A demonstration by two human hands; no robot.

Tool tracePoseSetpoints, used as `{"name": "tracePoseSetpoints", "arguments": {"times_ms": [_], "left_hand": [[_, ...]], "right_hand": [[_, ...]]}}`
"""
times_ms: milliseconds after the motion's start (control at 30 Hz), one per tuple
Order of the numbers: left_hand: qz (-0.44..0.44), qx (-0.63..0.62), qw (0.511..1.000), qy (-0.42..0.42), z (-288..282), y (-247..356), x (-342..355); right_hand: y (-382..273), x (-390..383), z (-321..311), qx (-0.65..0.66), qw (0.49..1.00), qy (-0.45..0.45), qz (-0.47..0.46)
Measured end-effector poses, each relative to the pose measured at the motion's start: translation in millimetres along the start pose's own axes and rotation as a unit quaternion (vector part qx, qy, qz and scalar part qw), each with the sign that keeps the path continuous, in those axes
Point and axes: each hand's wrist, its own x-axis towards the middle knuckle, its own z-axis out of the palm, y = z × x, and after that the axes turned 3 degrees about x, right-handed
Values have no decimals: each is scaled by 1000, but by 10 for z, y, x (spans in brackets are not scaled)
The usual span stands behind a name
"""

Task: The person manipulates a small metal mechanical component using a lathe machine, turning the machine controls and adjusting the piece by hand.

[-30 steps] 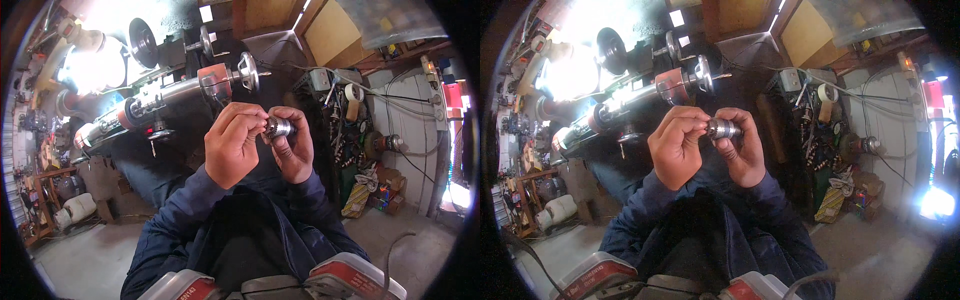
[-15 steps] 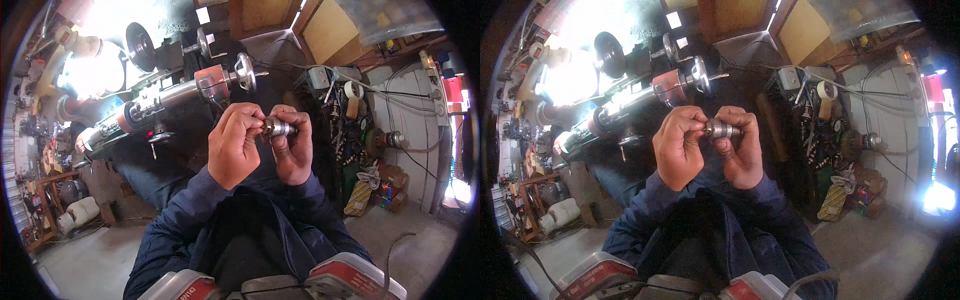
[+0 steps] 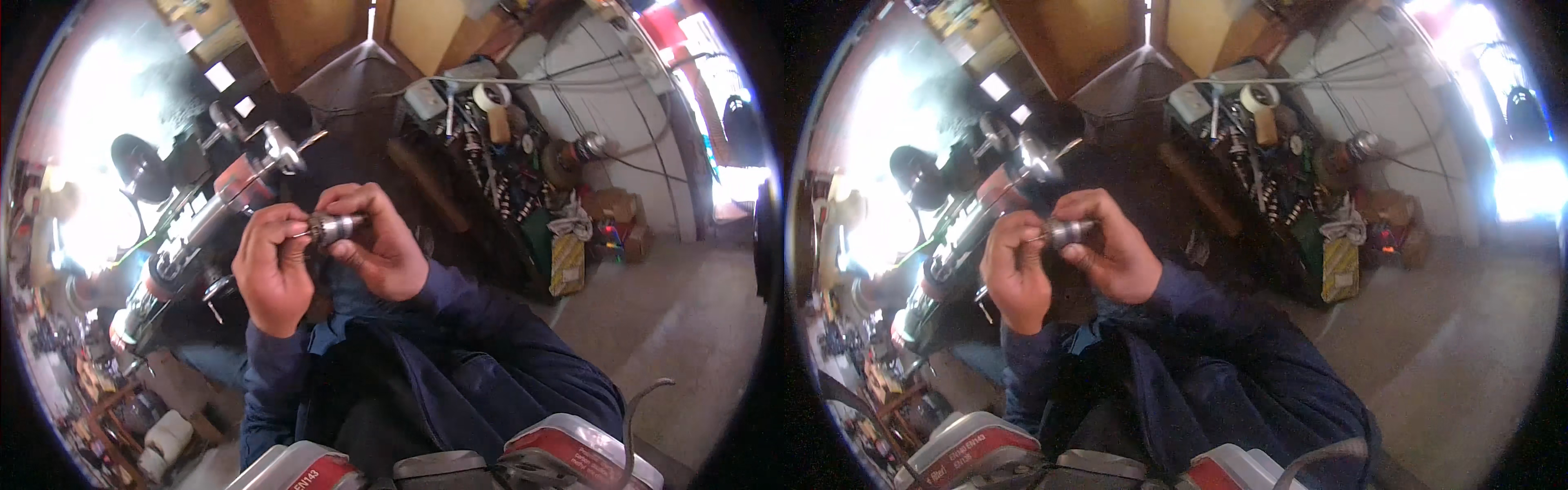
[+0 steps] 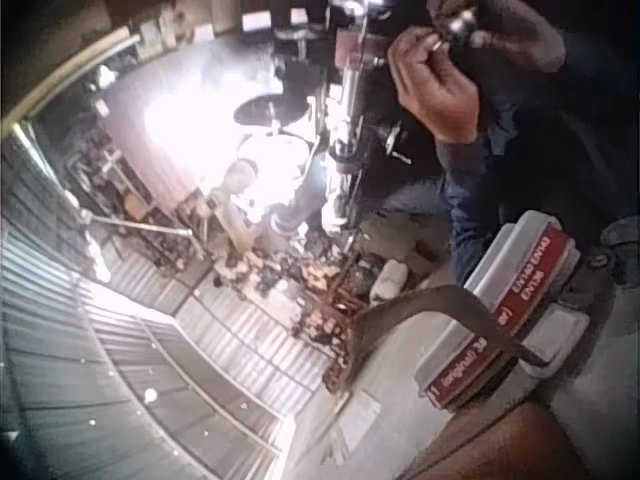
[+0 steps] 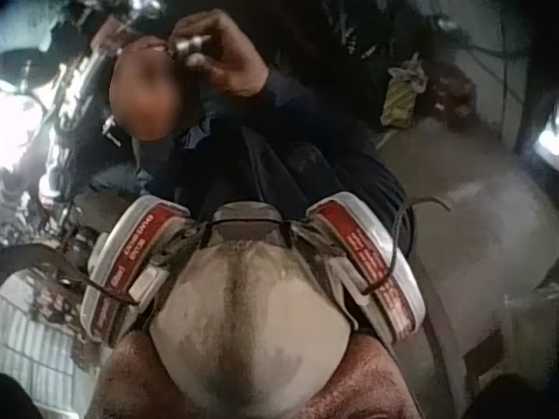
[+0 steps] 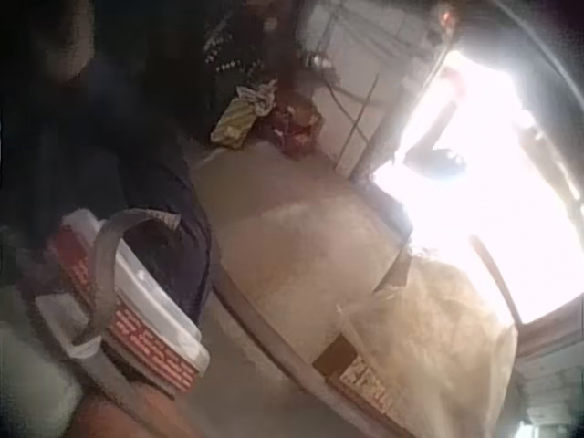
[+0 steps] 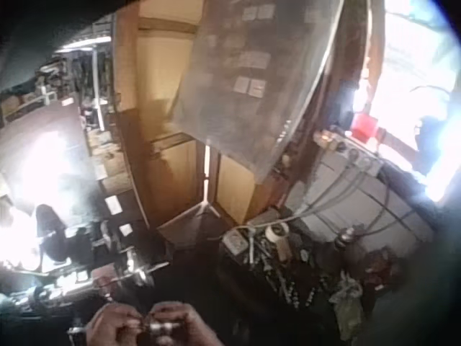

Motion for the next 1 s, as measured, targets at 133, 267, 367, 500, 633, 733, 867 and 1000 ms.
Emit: {"name": "tracePoseSetpoints", "arguments": {"times_ms": [133,267,367,500,633,733,867,1000], "left_hand": [[-20,-27,998,-46,-57,36,70],[-32,-79,993,-77,-17,87,135],[-58,-148,984,-86,33,29,26],[-149,-232,959,-60,203,59,-143],[-249,-286,924,58,473,19,-369],[-409,-458,783,99,551,-63,-435],[-474,-538,697,11,255,-99,-292],[-414,-456,775,-138,111,-167,-389]], "right_hand": [[-45,-52,-6,10,999,11,42],[-129,-87,-26,52,992,13,118],[3,-127,-23,133,984,16,121],[113,-183,97,97,986,70,112],[154,-261,108,-143,986,24,81],[11,-286,-80,-325,942,-40,77],[-340,-30,-304,-384,923,-12,33],[-366,207,-200,-352,931,-97,9]]}}
